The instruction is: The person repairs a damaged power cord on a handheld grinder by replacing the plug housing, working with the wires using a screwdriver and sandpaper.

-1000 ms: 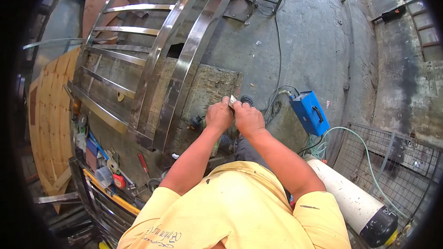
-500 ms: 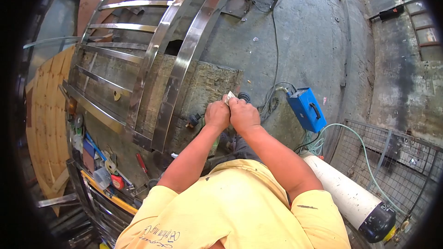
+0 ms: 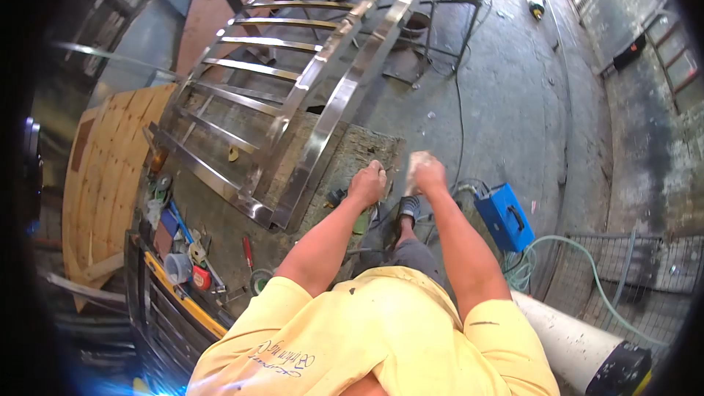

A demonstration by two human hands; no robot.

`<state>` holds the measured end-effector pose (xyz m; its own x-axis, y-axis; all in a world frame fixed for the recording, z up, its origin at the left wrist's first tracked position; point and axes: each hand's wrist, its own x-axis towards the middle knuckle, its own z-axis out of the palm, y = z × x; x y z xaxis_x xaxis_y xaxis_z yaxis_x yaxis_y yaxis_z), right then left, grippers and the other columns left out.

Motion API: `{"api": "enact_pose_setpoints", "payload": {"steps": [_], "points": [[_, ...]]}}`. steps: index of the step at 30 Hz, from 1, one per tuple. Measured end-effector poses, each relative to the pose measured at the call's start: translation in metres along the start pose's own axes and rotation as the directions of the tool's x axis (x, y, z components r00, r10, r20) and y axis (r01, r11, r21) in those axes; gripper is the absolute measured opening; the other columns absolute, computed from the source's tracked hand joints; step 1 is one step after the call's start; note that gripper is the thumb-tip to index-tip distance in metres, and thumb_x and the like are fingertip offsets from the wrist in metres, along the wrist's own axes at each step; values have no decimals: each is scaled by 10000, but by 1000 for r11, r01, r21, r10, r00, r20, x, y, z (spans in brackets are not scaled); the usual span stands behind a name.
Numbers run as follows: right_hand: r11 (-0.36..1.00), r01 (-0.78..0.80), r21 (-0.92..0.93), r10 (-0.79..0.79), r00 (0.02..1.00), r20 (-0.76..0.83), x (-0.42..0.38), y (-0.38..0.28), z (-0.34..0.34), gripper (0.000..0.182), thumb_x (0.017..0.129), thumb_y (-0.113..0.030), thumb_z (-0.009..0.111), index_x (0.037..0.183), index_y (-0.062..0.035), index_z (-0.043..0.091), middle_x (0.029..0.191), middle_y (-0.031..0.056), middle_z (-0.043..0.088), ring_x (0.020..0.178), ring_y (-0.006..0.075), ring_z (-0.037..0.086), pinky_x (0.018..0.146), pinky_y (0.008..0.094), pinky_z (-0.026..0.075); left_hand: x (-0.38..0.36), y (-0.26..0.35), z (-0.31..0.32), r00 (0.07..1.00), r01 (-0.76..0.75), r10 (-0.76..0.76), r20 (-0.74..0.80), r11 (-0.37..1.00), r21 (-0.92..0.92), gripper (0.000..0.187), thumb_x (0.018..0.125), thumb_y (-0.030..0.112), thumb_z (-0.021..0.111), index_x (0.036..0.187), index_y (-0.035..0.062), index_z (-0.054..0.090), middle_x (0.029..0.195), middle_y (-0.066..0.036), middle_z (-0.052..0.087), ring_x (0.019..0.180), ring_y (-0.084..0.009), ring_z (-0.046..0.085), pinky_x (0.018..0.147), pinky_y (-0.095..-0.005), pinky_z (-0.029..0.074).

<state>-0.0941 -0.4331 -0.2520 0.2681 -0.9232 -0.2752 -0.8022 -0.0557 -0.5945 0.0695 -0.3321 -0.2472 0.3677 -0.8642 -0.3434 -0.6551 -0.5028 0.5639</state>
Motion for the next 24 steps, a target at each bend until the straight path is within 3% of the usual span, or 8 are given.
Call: {"api": "enact_pose_setpoints", "payload": {"steps": [1,2,5,9,12,15,18,24], "points": [[996,-60,66,61,998,-21,-2,8,-6,463,874,-311,600,1202,11,658,1143,260,687,1093,415,654,926,484,508,-4,-2,-6,998,-24,21,-55,999,-46,268,990,296,484,1114,73,565,1012,-244,696,994,-453,652,871,-552,492],[950,-142,278,167,983,-70,-8,17,-8,477,882,-328,598,1202,22,653,1174,278,671,1117,431,638,947,479,497,-11,-4,-11,994,-47,38,-102,995,-87,264,988,293,492,1111,73,568,990,-244,696,979,-452,654,857,-551,492],[994,9,111,-6,1000,-23,-35,3,-24,464,898,-299,622,1215,40,630,1150,287,674,1073,450,648,925,453,506,-31,-16,-21,973,-136,87,-214,964,-227,240,974,275,537,1093,71,575,936,-237,696,928,-444,662,804,-539,501],[981,13,192,-21,999,38,-37,-9,2,511,903,-336,591,1256,33,612,1205,305,646,1179,456,591,992,472,467,-69,-13,-40,947,-183,88,-309,938,-295,226,956,229,604,1066,32,601,870,-205,702,837,-377,689,740,-440,526],[932,88,352,-148,978,146,-21,-28,29,502,897,-320,613,1258,28,612,1192,286,662,1156,426,619,975,446,478,-97,-15,-56,939,-224,88,-332,890,-398,196,951,178,604,1052,9,597,836,-179,705,785,-303,706,716,-406,527],[889,7,458,-149,950,274,-7,-59,52,488,893,-303,631,1259,21,616,1156,253,687,1105,375,654,944,417,494,-122,-16,-73,935,-234,74,-346,861,-451,181,941,154,620,1015,-8,583,774,-128,682,707,-193,674,668,-343,514],[876,45,480,-235,909,343,-3,-93,63,484,892,-315,643,1248,12,624,1131,222,700,1062,334,668,919,404,503,-141,-23,-87,914,-253,59,-401,857,-449,179,933,154,639,986,-3,573,733,-83,653,655,-113,602,609,-300,485],[938,111,329,-249,876,414,-23,-130,51,502,868,-345,684,1234,-7,623,1157,221,692,1064,363,662,926,422,505,-163,-34,-106,912,-237,37,-408,861,-451,188,931,172,645,928,-1,570,702,-70,625,603,-123,547,581,-304,462]]}}
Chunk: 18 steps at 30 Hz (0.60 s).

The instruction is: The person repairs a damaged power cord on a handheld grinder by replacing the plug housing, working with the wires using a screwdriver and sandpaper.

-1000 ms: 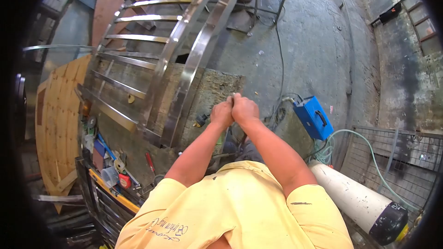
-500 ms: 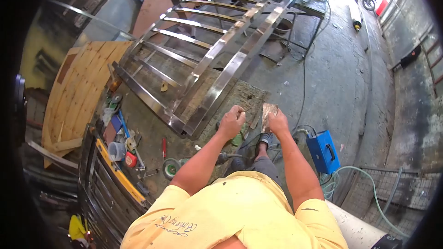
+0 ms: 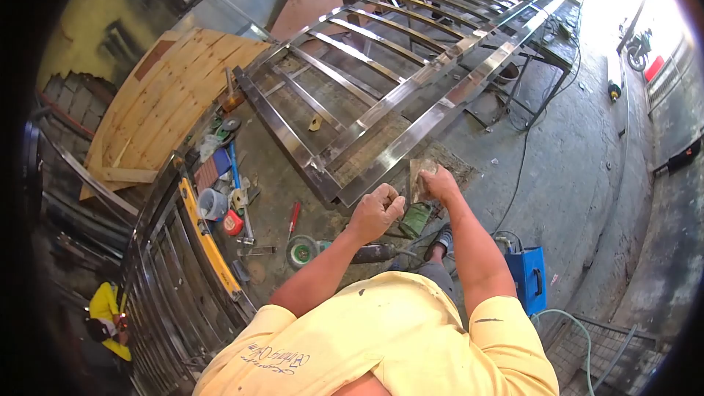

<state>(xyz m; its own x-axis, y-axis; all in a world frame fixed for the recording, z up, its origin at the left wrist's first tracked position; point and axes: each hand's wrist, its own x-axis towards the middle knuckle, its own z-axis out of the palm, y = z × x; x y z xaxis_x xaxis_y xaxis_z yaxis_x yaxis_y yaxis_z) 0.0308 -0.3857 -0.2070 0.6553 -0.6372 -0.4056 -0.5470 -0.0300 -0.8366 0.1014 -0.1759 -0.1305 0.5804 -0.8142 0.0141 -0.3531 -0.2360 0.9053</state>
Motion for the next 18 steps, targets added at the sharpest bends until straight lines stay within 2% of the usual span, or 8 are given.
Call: {"api": "enact_pose_setpoints", "payload": {"steps": [3,6,9,11,12,14,15,18], "points": [[935,-95,-343,18,975,-222,21,40,10,526,869,-381,689,1251,-28,607,1166,227,685,1065,397,652,948,455,499,-8,16,-15,998,-57,61,-32,993,101,196,929,183,644,902,7,563,668,-50,576,598,-119,511,575,-303,451],[909,-64,-412,-101,924,-368,9,52,13,522,899,-421,655,1227,-17,616,1146,242,681,1092,421,637,954,477,490,-12,17,-19,997,-5,10,-76,997,75,184,918,172,654,889,18,559,676,-26,546,617,-105,486,572,-308,438],[693,113,-712,-518,766,-382,2,36,20,525,913,-429,652,1269,-46,602,1113,220,688,1062,392,650,942,451,502,-15,8,-21,992,85,-91,-85,993,-81,208,876,181,674,900,8,561,726,-118,585,671,-240,616,640,-391,492],[862,338,-377,-388,920,-62,-39,-22,12,471,955,-392,623,1269,-41,599,1082,181,695,1028,328,664,910,410,511,-15,-6,-21,989,108,-122,-81,982,-158,179,886,157,670,899,13,565,744,-74,588,682,-176,601,635,-361,491],[916,365,-165,-348,929,126,-58,-44,12,445,976,-374,608,1269,-39,597,1066,162,699,1012,296,671,894,389,516,-18,-11,-22,987,123,-140,-74,973,-197,165,892,145,669,898,16,566,753,-52,590,688,-144,594,633,-345,490],[938,155,309,-286,849,444,-92,-39,27,376,1025,-327,566,1245,-25,605,1031,89,694,947,172,652,851,330,511,-26,1,-32,978,186,-209,-6,885,-427,128,910,101,659,940,26,560,803,-17,594,694,-93,557,622,-270,468],[932,102,348,-276,822,498,-122,-62,26,336,1030,-304,577,1199,-18,621,985,32,674,885,102,607,804,294,507,-30,9,-39,971,218,-235,36,819,-530,116,919,80,654,962,30,557,828,0,596,697,-68,539,616,-232,457],[944,224,244,-311,850,424,-165,-77,16,247,980,-240,657,1094,-22,629,902,29,655,798,105,575,718,282,487,-55,22,-61,973,220,-166,159,874,-434,105,924,97,655,927,36,570,809,5,596,695,-67,556,608,-273,467]]}}
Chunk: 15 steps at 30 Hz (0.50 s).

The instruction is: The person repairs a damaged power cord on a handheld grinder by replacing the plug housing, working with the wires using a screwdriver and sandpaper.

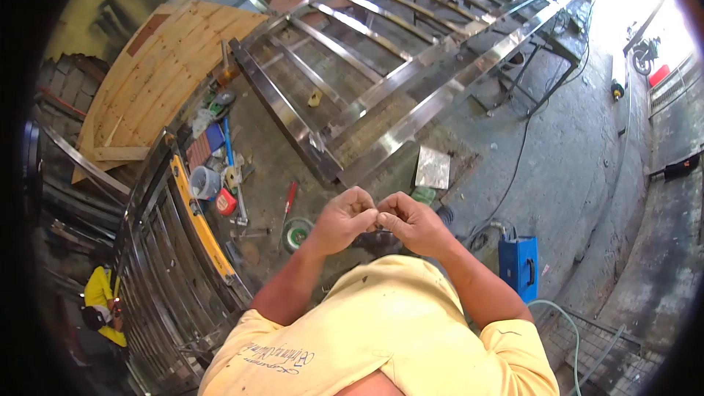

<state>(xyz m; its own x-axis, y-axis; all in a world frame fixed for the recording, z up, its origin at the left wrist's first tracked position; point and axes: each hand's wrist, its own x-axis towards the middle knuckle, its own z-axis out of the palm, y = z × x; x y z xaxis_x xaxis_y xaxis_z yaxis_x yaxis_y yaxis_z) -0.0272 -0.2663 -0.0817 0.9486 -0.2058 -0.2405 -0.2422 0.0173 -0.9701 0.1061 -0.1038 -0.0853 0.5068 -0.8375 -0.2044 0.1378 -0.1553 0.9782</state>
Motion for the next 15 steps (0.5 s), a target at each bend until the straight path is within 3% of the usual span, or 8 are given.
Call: {"api": "enact_pose_setpoints", "payload": {"steps": [1,2,3,5,8,11,15], "points": [[997,39,-62,-39,999,4,-13,-7,1,224,962,-220,681,1055,-23,628,875,28,645,768,109,564,686,283,480,-16,8,-3,998,1,-5,59,998,59,117,921,115,662,908,37,575,798,9,592,687,-63,553,599,-291,465],[991,-13,-132,22,998,65,-27,-31,0,201,936,-194,705,999,-21,624,840,49,631,725,120,545,649,296,468,-29,36,-5,986,-147,113,118,929,338,129,899,119,696,921,50,589,794,-14,604,697,-112,591,608,-325,466],[984,25,-178,-2,992,126,-39,-47,0,177,924,-169,710,989,-24,633,825,78,629,707,158,567,638,316,477,-36,47,-6,944,-316,241,225,854,413,131,886,118,703,921,54,594,799,-19,603,702,-134,588,616,-331,459],[907,305,-292,-240,941,238,-55,-59,3,154,924,-148,703,996,-30,636,825,107,630,718,234,607,648,346,489,-52,58,-4,776,-626,433,458,618,475,140,859,117,716,920,61,603,808,-29,601,713,-176,582,631,-342,443],[902,352,-248,-285,920,270,-73,-58,13,125,934,-136,686,998,-37,643,825,116,626,741,292,623,658,370,497,-82,80,5,752,-658,368,547,369,657,163,806,154,703,917,75,613,844,-22,603,747,-207,575,653,-340,423],[960,206,-190,-145,946,291,-87,-77,20,113,946,-137,674,999,-42,643,826,115,627,741,297,620,661,376,496,-92,85,3,662,-725,461,591,195,661,184,775,182,671,920,86,611,864,-16,593,737,-167,557,646,-333,406],[996,58,-64,-33,941,336,-96,-92,23,130,978,-148,644,1002,-22,625,785,93,654,660,254,647,596,351,498,-100,80,0,552,-770,632,545,134,624,252,767,202,654,979,84,584,834,-14,562,693,-158,518,617,-327,395]]}}
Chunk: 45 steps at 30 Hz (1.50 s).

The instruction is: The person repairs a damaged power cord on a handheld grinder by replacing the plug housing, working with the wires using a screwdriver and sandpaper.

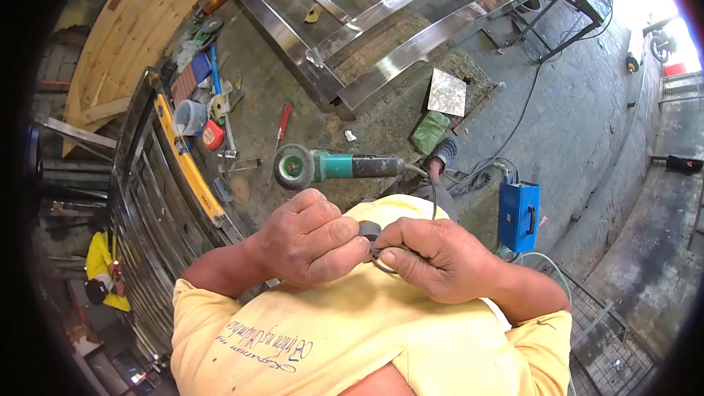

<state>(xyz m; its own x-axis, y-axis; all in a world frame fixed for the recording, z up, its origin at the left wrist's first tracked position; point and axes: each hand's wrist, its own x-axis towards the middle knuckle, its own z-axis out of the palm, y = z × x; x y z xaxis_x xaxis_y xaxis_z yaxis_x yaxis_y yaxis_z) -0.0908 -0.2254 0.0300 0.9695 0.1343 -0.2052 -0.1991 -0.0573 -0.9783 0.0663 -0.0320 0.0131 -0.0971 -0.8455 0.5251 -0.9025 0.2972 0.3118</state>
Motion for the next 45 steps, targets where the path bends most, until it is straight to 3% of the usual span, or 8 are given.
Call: {"api": "enact_pose_setpoints", "payload": {"steps": [6,12,16,26,29,32,40,45], "points": [[992,94,-79,-79,980,181,-4,-4,7,159,990,-173,623,1094,-54,644,786,114,646,688,298,642,621,379,513,-9,5,-2,995,-77,67,-80,988,-133,265,769,209,683,970,73,575,779,-11,550,658,-169,533,571,-326,397],[795,382,-472,-341,924,174,0,-5,11,238,865,-94,698,1096,-68,647,708,35,568,625,237,571,622,368,448,-21,31,6,947,301,-320,37,837,-457,196,919,185,672,881,39,547,729,-80,548,666,-240,573,605,-392,460],[569,441,-694,-409,884,227,3,-3,12,374,743,-101,710,1110,-74,643,690,-15,479,600,170,506,602,339,391,-20,42,-6,612,749,-588,529,217,-626,250,1020,212,546,861,21,526,727,-103,541,659,-228,533,631,-376,460],[476,451,-755,-405,875,267,16,0,18,346,738,-116,687,1079,-77,648,696,-9,484,600,165,519,597,341,401,-38,32,3,457,645,-442,772,-433,-630,314,1083,271,460,872,50,533,696,2,494,634,-94,442,570,-288,388],[763,340,-550,-324,937,129,19,2,17,178,846,-86,675,1023,-73,653,678,42,552,587,222,570,574,369,445,-38,31,-3,651,684,-557,517,133,-717,276,1028,290,562,941,29,587,773,-85,569,707,-209,548,676,-345,463],[946,162,-281,-151,987,59,16,-3,12,73,953,-123,639,981,-57,651,678,92,598,588,272,597,563,380,477,-31,17,2,930,311,-364,-53,856,-412,268,933,243,703,1094,47,617,865,-103,630,700,-208,577,606,-347,452],[998,15,-64,0,973,230,19,-13,7,167,1006,-172,608,984,-13,652,734,105,658,621,249,651,583,350,498,-23,1,-12,990,-113,117,-77,992,54,253,783,172,775,951,97,600,805,-7,537,674,-158,514,562,-304,401],[897,219,-385,-148,968,204,10,-5,14,151,914,-132,666,1053,-78,646,711,52,622,628,249,621,587,378,478,-32,16,3,987,125,-145,-64,960,-251,151,852,126,711,925,83,586,780,-12,525,659,-182,512,560,-331,423]]}}
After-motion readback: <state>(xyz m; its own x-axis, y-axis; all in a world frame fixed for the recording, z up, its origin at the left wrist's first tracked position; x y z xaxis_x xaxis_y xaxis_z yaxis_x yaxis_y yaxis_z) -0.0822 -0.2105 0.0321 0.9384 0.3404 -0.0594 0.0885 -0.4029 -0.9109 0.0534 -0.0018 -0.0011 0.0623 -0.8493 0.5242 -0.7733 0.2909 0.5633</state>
